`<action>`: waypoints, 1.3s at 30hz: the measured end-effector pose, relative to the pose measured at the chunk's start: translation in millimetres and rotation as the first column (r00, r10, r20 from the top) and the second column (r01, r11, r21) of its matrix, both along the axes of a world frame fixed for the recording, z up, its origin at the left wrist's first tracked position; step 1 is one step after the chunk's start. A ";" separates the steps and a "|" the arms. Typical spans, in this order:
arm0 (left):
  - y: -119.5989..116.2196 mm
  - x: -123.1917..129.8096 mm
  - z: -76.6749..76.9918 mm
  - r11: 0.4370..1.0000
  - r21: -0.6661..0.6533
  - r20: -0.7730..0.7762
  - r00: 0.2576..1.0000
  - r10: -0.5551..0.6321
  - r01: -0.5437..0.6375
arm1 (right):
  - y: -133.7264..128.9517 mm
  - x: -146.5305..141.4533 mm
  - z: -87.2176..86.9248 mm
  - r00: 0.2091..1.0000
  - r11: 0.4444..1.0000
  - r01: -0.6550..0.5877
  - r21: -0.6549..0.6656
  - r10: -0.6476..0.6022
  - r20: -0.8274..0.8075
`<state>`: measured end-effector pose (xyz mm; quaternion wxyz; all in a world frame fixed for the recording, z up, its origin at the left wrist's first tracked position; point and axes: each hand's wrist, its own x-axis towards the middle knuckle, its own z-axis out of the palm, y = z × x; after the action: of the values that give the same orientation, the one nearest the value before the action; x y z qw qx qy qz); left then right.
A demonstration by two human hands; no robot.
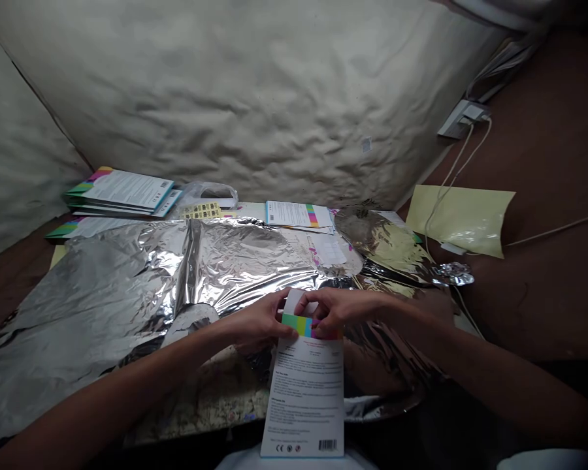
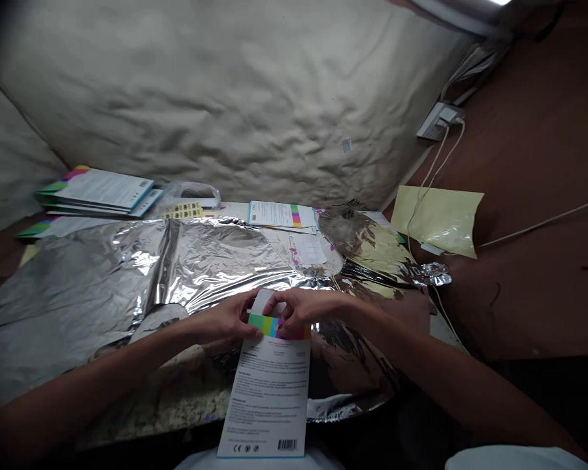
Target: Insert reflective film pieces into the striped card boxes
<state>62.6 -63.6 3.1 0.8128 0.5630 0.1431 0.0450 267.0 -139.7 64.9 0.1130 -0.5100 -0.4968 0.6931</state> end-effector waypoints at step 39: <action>4.6 4.4 -21.3 0.263 0.965 -0.076 0.955 0.288 -0.003 | -76.9 -61.8 -83.9 0.594 0.505 -0.173 0.846 -0.631 0.499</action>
<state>67.1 -59.1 -18.3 0.2796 0.9222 0.2339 0.1294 205.2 -216.5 -19.1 0.2212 -0.7017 -0.6750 0.0552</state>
